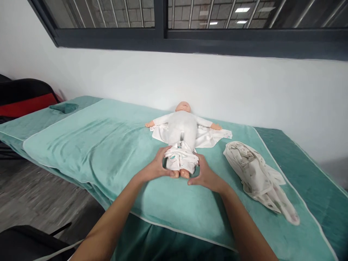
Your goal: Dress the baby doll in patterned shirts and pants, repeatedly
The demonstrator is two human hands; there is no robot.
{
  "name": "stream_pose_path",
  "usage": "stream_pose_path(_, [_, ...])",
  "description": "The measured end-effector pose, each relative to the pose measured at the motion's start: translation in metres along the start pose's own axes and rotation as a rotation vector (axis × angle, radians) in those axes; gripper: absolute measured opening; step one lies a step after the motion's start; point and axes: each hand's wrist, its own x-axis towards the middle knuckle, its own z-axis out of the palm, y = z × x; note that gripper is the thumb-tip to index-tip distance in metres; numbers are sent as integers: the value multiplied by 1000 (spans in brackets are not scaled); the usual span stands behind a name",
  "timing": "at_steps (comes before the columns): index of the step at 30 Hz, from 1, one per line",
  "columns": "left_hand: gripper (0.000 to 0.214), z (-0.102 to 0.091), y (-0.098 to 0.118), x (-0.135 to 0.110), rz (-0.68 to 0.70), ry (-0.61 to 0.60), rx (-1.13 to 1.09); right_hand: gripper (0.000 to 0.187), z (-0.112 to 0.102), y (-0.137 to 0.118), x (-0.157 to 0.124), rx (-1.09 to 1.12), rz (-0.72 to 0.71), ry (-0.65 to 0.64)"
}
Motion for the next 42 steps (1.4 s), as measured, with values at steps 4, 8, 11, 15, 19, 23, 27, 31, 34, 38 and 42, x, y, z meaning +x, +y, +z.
stream_pose_path(4, [128, 8, 1, -19, 92, -105, 226, 104, 11, 3, -15, -242, -67, 82])
stream_pose_path(8, [116, 17, 1, -21, 151, -30, 455, 80, 19, -2, -17, -299, -39, 159])
stream_pose_path(11, [95, 19, 8, -20, 201, 5, 549, 71, 18, -11, -18, -258, 39, 179])
stream_pose_path(15, [60, 20, 22, -28, 188, 74, 482, 55, 17, -29, -23, -159, 204, 142])
stream_pose_path(19, [45, 26, 35, -43, -61, 105, 278, 40, 14, -46, -30, -142, 315, 58])
stream_pose_path(23, [45, 26, 47, -52, -214, 58, -13, 40, 10, -58, -34, 14, 419, -49])
stream_pose_path(27, [44, 10, 66, -54, -319, -44, -278, 49, 4, -72, -35, 332, 513, -276])
stream_pose_path(31, [44, -21, 86, -47, -426, -246, -350, 54, -10, -93, -31, 395, 586, -411])
stream_pose_path(34, [48, -52, 106, -37, -347, -496, -259, 55, -28, -115, -22, 199, 457, -560])
stream_pose_path(38, [55, -86, 143, -22, -196, -892, 227, 49, -49, -155, -12, -446, 287, -768])
stream_pose_path(42, [23, -89, 180, -12, -18, -745, 538, 27, -44, -193, -6, -841, 150, -658])
